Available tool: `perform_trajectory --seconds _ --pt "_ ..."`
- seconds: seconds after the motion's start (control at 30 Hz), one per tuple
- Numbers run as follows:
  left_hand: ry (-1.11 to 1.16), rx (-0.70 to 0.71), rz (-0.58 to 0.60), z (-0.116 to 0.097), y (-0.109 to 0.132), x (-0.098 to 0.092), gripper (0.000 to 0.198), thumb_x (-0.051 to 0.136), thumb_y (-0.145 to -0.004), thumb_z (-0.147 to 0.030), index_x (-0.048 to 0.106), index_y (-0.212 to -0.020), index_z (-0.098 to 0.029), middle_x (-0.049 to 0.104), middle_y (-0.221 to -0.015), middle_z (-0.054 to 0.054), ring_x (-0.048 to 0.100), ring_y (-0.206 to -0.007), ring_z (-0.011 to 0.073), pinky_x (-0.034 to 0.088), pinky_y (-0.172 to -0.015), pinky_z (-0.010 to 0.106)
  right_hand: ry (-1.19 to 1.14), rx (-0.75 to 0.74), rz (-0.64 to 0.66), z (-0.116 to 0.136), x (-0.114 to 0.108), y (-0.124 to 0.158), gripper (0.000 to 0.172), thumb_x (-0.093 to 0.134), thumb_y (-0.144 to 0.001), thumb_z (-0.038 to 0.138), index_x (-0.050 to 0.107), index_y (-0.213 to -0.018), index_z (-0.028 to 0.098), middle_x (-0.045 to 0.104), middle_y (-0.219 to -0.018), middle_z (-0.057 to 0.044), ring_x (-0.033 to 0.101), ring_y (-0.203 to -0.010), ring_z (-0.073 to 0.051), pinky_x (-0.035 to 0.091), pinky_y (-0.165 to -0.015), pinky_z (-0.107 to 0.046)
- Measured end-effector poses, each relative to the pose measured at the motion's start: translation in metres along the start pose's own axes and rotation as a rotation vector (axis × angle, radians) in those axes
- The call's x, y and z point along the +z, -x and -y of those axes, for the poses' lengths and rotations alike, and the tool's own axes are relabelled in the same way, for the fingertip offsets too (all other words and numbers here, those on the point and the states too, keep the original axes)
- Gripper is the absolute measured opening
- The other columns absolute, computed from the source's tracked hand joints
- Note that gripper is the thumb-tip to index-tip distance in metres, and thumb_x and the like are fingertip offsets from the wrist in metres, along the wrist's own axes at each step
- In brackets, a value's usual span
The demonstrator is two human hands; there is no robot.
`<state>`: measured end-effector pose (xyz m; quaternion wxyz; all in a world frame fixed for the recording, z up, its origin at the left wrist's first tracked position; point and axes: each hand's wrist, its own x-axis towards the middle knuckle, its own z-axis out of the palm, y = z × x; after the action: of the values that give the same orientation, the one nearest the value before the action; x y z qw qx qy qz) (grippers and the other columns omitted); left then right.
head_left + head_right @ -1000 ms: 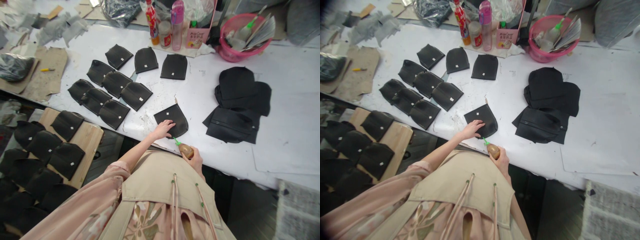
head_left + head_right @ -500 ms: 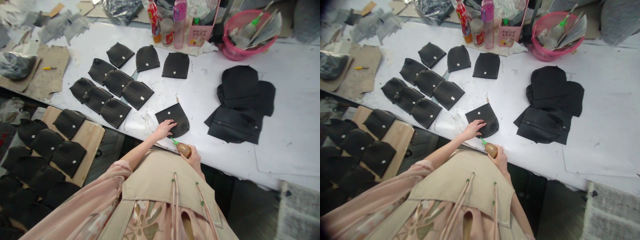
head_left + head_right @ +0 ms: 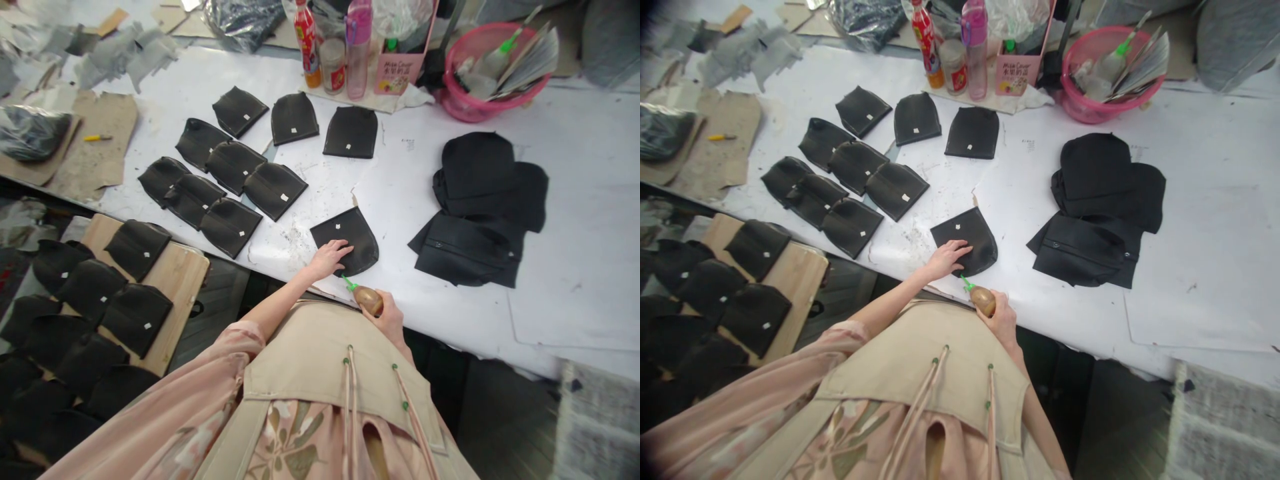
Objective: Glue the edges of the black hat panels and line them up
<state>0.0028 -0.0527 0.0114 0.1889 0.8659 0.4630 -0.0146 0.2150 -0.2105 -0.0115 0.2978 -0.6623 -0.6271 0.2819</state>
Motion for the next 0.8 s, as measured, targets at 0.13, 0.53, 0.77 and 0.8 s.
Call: perform_trajectory --seconds 0.13,0.53,0.77,0.8 --pt "-0.008 -0.005 0.005 -0.002 -0.001 -0.002 0.064 0.072 -0.079 -0.028 0.047 -0.137 -0.022 0.045 -0.142 0.009 0.042 -0.127 0.0261 0.041 -0.104 0.039 0.08 -0.018 -0.076 -0.001 -0.003 0.003 0.052 0.059 -0.08 0.056 0.053 -0.116 0.018 0.065 -0.105 -0.01 0.064 -0.089 -0.024 0.053 -0.07 -0.033" --pt "-0.017 -0.063 -0.035 -0.011 -0.002 0.002 0.063 0.072 -0.078 -0.032 0.049 -0.135 -0.024 0.047 -0.138 0.009 0.044 -0.124 0.0269 0.042 -0.098 0.04 0.156 -0.017 -0.146 0.0 -0.009 0.014 0.049 0.058 -0.082 0.051 0.053 -0.118 0.018 0.063 -0.1 -0.009 0.063 -0.088 -0.023 0.052 -0.071 -0.032" --pt "-0.029 -0.082 -0.049 -0.013 -0.002 0.004 0.061 0.071 -0.079 -0.033 0.049 -0.135 -0.023 0.047 -0.137 0.009 0.044 -0.123 0.0266 0.042 -0.098 0.04 0.163 -0.016 -0.11 -0.001 -0.005 0.013 0.051 0.057 -0.082 0.054 0.053 -0.118 0.017 0.064 -0.1 -0.009 0.063 -0.088 -0.024 0.052 -0.07 -0.033" --pt "-0.031 -0.082 -0.052 -0.013 -0.002 0.004 0.061 0.071 -0.079 -0.033 0.049 -0.135 -0.023 0.047 -0.137 0.009 0.044 -0.123 0.0266 0.042 -0.098 0.04 0.145 -0.005 -0.101 -0.001 -0.005 0.013 0.052 0.058 -0.082 0.054 0.053 -0.118 0.018 0.064 -0.101 -0.009 0.063 -0.089 -0.024 0.052 -0.071 -0.033"
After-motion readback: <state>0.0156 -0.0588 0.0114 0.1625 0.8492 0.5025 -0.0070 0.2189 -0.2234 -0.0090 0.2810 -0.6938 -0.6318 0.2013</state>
